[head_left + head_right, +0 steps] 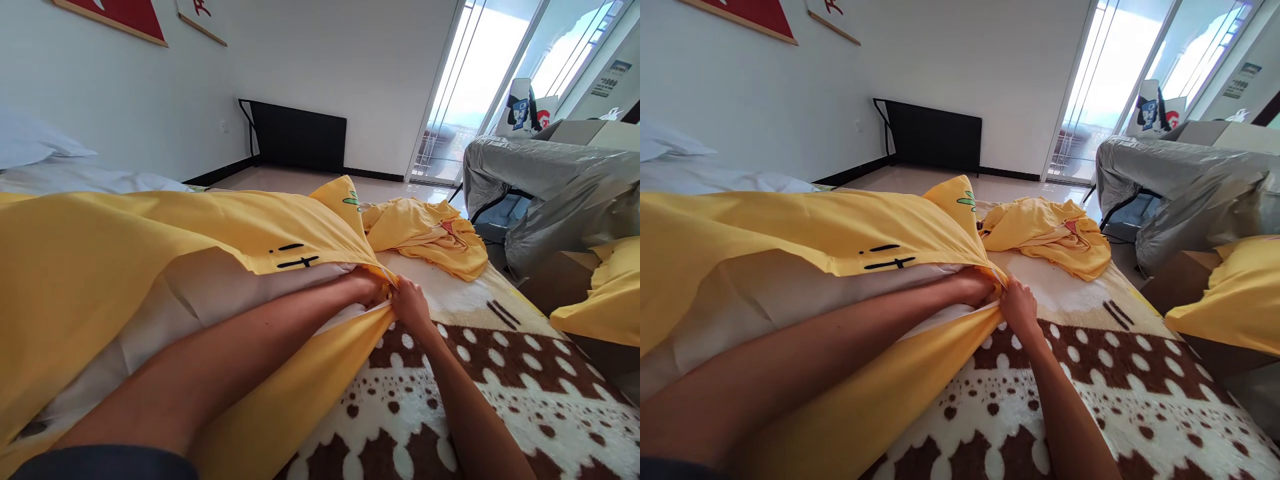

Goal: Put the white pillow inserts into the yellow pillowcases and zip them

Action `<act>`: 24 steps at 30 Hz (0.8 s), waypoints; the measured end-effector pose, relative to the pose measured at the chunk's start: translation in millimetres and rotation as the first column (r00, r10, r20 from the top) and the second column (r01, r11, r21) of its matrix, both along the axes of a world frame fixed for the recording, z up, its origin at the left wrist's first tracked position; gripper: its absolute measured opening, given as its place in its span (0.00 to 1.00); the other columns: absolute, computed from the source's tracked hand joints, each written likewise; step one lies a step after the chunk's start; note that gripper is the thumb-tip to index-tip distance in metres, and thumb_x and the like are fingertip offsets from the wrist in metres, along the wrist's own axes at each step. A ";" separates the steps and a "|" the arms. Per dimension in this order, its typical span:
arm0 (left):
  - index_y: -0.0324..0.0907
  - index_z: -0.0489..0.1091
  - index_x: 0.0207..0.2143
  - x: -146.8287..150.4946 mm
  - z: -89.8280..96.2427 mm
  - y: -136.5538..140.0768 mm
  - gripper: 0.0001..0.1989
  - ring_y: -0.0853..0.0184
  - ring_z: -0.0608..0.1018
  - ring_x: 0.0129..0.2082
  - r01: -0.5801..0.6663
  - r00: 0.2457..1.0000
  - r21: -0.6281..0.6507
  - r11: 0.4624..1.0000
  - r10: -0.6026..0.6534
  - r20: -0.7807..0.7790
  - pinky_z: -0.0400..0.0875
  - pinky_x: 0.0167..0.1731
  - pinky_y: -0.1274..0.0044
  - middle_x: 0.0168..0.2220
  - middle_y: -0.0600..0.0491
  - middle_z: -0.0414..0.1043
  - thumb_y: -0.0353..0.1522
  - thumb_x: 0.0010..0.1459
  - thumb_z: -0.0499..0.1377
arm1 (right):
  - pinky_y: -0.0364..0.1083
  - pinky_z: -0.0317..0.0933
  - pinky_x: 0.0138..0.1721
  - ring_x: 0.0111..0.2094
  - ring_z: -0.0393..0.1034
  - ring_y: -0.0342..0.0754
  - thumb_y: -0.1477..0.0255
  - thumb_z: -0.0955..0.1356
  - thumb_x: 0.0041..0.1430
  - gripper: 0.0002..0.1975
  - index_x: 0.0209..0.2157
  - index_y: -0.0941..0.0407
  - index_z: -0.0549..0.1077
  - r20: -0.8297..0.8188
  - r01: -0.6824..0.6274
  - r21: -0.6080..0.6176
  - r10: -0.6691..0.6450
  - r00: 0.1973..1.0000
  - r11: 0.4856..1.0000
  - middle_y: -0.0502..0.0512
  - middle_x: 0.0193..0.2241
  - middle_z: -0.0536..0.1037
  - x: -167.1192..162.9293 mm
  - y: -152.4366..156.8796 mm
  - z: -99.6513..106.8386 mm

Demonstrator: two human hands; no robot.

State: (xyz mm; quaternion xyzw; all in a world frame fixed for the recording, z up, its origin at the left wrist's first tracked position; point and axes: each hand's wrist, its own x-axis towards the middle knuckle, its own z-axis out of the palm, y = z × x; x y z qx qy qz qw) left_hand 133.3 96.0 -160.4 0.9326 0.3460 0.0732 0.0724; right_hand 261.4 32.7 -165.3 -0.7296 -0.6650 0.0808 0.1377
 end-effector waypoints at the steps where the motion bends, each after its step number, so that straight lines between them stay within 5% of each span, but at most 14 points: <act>1: 0.39 0.72 0.25 0.1 -0.3 -2.6 0.04 0.60 0.74 0.36 0.021 1.000 0.015 1.000 -0.021 -0.002 0.65 0.41 0.75 0.29 0.49 0.75 0.25 0.47 0.58 | 0.44 0.48 0.29 0.38 0.69 0.51 0.70 0.56 0.64 0.13 0.39 0.54 0.70 0.001 0.000 -0.002 0.000 1.000 1.000 0.58 0.34 0.75 -0.4 0.2 -0.5; 8: 0.40 0.73 0.25 -10.0 10.9 -17.3 0.10 0.64 0.73 0.36 0.212 0.977 0.084 0.974 -0.213 0.009 0.63 0.41 0.76 0.34 0.48 0.76 0.24 0.53 0.52 | 0.44 0.46 0.29 0.37 0.68 0.51 0.72 0.56 0.62 0.13 0.38 0.55 0.70 0.026 -0.038 0.011 0.037 0.999 0.999 0.59 0.35 0.76 -1.9 -1.2 -1.6; 13: 0.39 0.72 0.31 -8.1 21.2 -23.1 0.09 0.65 0.73 0.32 0.103 0.994 0.041 0.994 -0.101 -0.052 0.65 0.33 0.77 0.34 0.48 0.75 0.28 0.54 0.52 | 0.44 0.46 0.29 0.36 0.69 0.49 0.74 0.56 0.61 0.13 0.38 0.56 0.69 0.034 -0.044 0.036 0.042 0.999 0.998 0.58 0.34 0.76 -1.3 -3.9 2.4; 20: 0.39 0.72 0.35 0.7 20.0 -26.0 0.09 0.61 0.74 0.37 -0.081 0.994 0.003 0.997 0.081 -0.080 0.65 0.35 0.74 0.40 0.46 0.75 0.30 0.53 0.54 | 0.44 0.46 0.29 0.35 0.68 0.49 0.74 0.57 0.61 0.11 0.36 0.55 0.69 0.016 -0.033 0.015 0.033 0.999 0.999 0.57 0.32 0.75 -1.1 -3.7 5.3; 24: 0.38 0.73 0.32 -1.7 16.0 -17.4 0.09 0.62 0.73 0.29 -0.107 0.992 -0.025 0.994 0.105 -0.074 0.63 0.27 0.75 0.32 0.47 0.75 0.32 0.49 0.57 | 0.44 0.46 0.29 0.36 0.68 0.49 0.74 0.58 0.60 0.10 0.36 0.55 0.69 0.022 -0.040 0.014 0.039 0.999 0.999 0.57 0.33 0.75 -0.8 -3.8 7.6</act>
